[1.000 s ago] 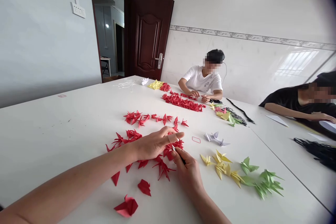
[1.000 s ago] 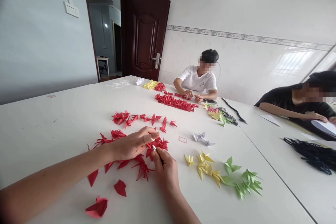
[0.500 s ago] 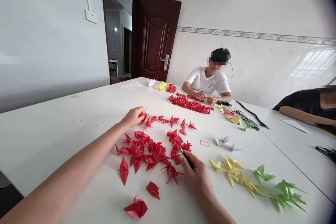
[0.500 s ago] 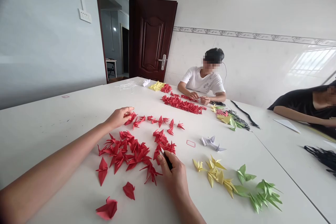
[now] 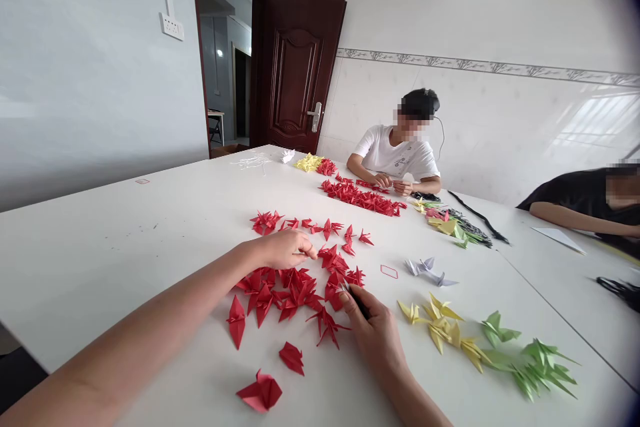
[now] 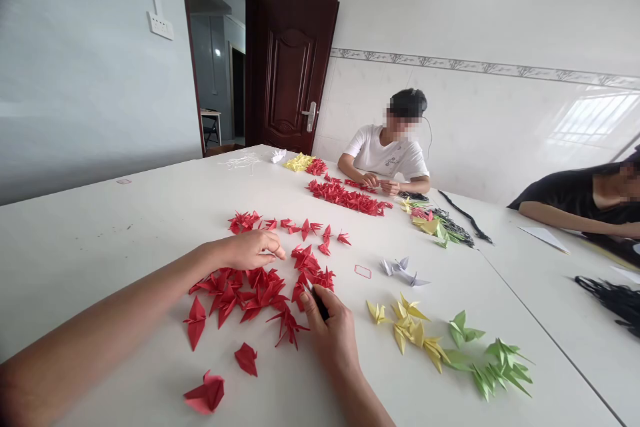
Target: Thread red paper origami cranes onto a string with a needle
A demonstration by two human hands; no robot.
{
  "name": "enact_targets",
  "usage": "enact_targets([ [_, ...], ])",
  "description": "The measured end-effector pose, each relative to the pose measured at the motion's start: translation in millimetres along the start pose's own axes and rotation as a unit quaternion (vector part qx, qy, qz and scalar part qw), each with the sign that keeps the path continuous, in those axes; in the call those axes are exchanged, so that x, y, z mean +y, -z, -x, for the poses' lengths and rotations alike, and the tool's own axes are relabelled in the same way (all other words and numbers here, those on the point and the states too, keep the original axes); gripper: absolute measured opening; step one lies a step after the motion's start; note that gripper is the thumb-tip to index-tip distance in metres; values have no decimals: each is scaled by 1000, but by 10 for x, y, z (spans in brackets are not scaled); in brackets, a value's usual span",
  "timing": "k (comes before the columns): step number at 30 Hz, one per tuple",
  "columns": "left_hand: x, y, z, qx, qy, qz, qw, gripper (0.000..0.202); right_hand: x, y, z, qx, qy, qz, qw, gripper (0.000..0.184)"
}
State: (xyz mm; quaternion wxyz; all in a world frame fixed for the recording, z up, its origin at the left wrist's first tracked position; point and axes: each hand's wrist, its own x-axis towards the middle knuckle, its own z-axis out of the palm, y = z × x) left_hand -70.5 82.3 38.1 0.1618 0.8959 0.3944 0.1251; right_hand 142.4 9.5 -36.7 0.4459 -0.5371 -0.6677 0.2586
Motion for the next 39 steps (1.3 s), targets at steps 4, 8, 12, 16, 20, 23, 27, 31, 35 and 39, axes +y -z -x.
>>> enact_targets([
  [4, 69, -79, -2, -51, -8, 8, 999, 35, 4, -4, 4, 2, -1, 2, 1000, 37],
  [8, 8, -124, -11, -74, 11, 22, 997, 38, -6, -5, 2, 2, -1, 5, 1000, 38],
  [12, 14, -93, -8, -81, 27, 24, 996, 35, -23, -3, 2, -7, -3, 1, 1000, 37],
  [16, 78, 3, 18, -78, 43, 14, 996, 29, -21, -4, -2, -6, 0, 5, 1000, 38],
  [20, 137, 60, 31, -17, 28, 12, 999, 22, -8, -3, -3, 0, -1, -7, 1000, 36],
  [23, 189, 39, 24, 10, 15, 33, 999, 19, -6, -7, -2, 8, 5, -10, 1000, 36],
  [27, 297, -4, 23, 2, 19, 78, 997, 18, -8, -14, 1, 10, 11, -17, 1000, 37],
  [31, 396, -32, 27, 18, 5, 94, 995, 16, -3, -10, 6, 4, 9, -21, 1000, 36],
  [35, 417, -96, 11, 31, -17, 103, 994, 18, -9, -2, 10, 0, 12, -24, 1000, 36],
  [39, 389, -170, -12, 48, -34, 106, 993, 20, -29, 4, 11, -1, 17, -20, 1000, 35],
])
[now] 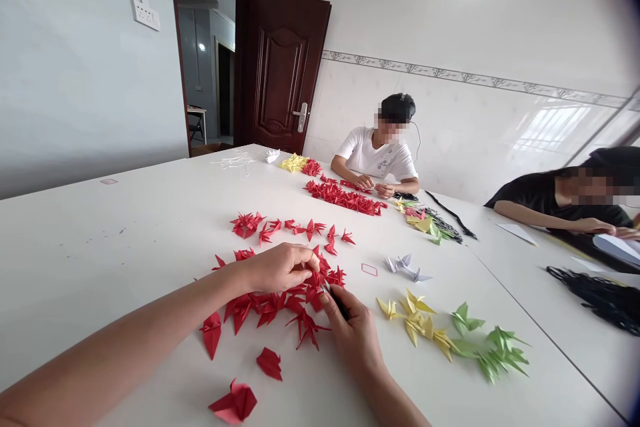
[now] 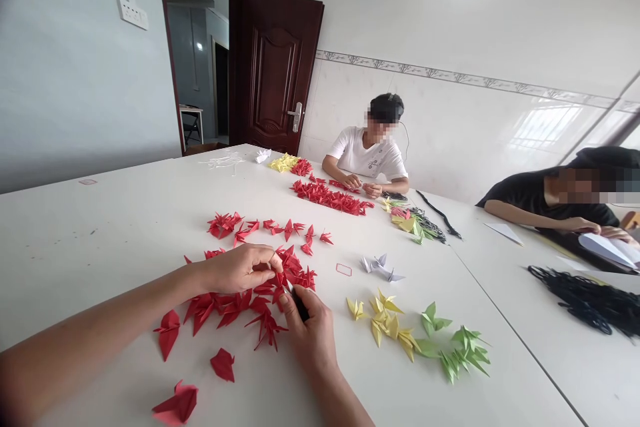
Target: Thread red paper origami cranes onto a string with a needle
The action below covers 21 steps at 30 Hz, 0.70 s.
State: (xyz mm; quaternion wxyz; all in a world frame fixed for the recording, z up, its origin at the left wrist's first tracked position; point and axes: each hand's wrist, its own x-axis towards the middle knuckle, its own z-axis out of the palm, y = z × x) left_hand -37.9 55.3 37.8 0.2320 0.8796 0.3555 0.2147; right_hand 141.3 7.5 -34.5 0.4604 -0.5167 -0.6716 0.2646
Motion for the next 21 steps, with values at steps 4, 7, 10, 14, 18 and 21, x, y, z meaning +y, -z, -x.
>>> enact_targets([
  [4, -1, -20, -4, -7, -6, 5, 1000, 23, -1, -2, -4, -1, 5, 0, 1000, 34],
  [7, 27, -19, 2, -26, -14, 5, 1000, 26, 11, -8, -4, -2, 5, -4, 1000, 34],
  [10, 43, -25, 8, -34, -33, -8, 999, 30, 15, -7, 1, -4, 6, -11, 1000, 34],
  [14, 35, -43, 9, -28, -52, -16, 998, 33, -4, 10, 11, -4, 18, -21, 1000, 34],
  [18, 38, -54, 4, -23, -56, -25, 998, 31, -28, 20, 18, -22, 33, -17, 999, 32],
  [21, 53, -54, 1, -21, -53, -29, 998, 30, -34, 11, 19, -37, 44, -10, 998, 32],
])
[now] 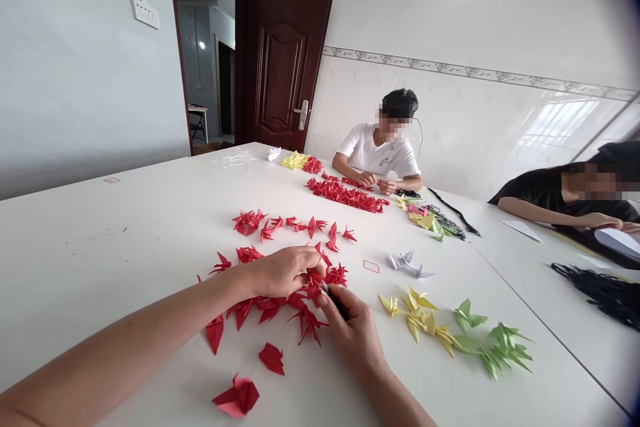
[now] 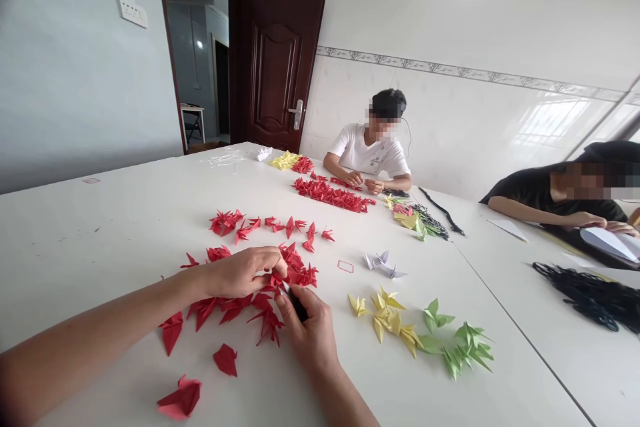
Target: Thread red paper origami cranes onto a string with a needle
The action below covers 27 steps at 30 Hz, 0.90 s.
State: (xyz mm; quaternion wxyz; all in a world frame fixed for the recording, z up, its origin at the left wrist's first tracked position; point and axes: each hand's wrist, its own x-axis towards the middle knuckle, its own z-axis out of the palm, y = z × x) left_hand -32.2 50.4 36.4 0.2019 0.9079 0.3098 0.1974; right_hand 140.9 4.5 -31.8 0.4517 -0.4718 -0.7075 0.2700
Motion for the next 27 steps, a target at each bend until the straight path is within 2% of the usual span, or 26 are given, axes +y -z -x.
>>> enact_targets([
  [9, -10, -18, 7, -2, -23, -18, 1000, 32, 24, -8, -3, -11, 4, 4, 1000, 34],
  [13, -139, 42, -2, 37, -5, -38, 999, 23, 30, -7, -3, 2, 8, 18, 1000, 34],
  [17, -442, 185, 18, 127, 84, -45, 987, 19, 26, -14, 0, 1, 1, 20, 1000, 36],
  [20, -712, 292, 70, 187, 199, -37, 961, 25, 28, -19, 2, -1, -8, 24, 1000, 36],
  [22, -864, 338, 110, 217, 250, -52, 942, 27, 32, -21, 0, 2, -10, 27, 1000, 36],
  [27, -1053, 353, 155, 241, 280, -85, 925, 26, 43, -18, 0, 8, -4, 29, 1000, 36],
])
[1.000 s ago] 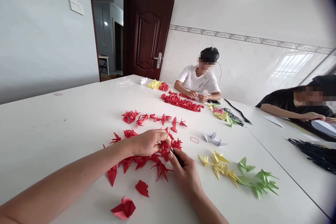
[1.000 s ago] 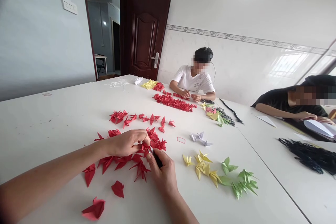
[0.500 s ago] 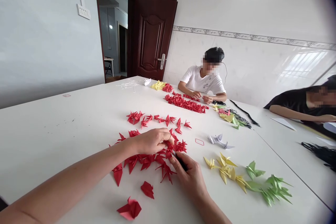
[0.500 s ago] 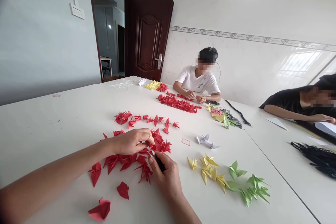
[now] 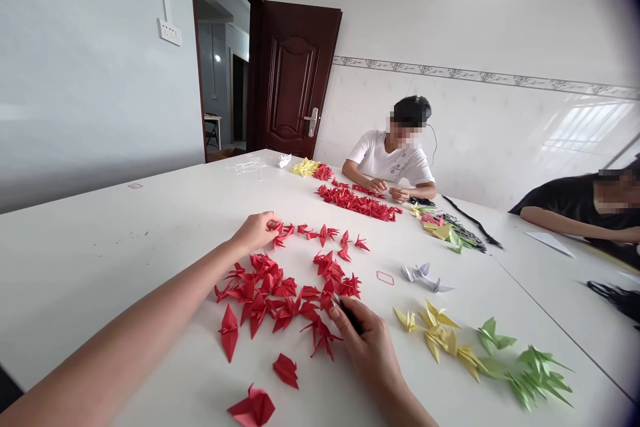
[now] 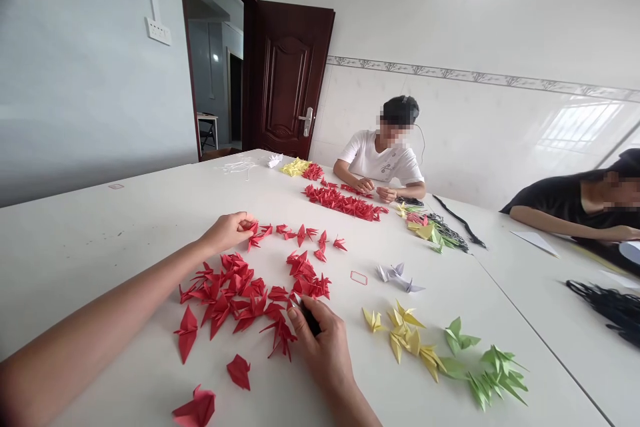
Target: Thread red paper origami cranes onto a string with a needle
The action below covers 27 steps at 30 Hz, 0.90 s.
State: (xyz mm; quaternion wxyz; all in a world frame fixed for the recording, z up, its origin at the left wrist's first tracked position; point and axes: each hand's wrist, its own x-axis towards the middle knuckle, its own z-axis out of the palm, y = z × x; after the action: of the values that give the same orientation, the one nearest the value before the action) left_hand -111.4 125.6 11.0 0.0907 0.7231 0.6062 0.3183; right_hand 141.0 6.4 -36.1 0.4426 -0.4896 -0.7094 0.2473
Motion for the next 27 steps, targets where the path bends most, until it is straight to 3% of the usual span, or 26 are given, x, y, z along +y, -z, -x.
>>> enact_targets([
  [3, 28, 23, -1, 4, -4, -17, 1000, 32, 8, 4, 9, -1, 1, 2, 1000, 36],
  [6, 115, 163, 22, -25, -23, -31, 999, 27, 14, 3, 16, -2, -2, 1, 1000, 35],
  [8, 171, 305, 49, -96, -43, -35, 994, 23, 13, 2, 14, -1, -6, -1, 1000, 34],
  [11, 208, 477, 86, -270, -65, -50, 959, 29, 2, 0, 4, -3, -4, -9, 1000, 33],
  [13, 196, 507, 95, -310, -51, -52, 948, 33, -11, 0, -7, -6, 0, -19, 1000, 32],
  [19, 141, 369, 50, -337, -29, -46, 940, 18, -61, 0, -32, -10, 4, -18, 1000, 30],
  [21, 163, 383, 47, -322, -34, -41, 945, 16, -75, 2, -31, -8, 3, -17, 1000, 31],
  [27, 439, 487, 122, -276, -100, 28, 955, 19, -44, 6, -14, -10, -6, -23, 1000, 33],
])
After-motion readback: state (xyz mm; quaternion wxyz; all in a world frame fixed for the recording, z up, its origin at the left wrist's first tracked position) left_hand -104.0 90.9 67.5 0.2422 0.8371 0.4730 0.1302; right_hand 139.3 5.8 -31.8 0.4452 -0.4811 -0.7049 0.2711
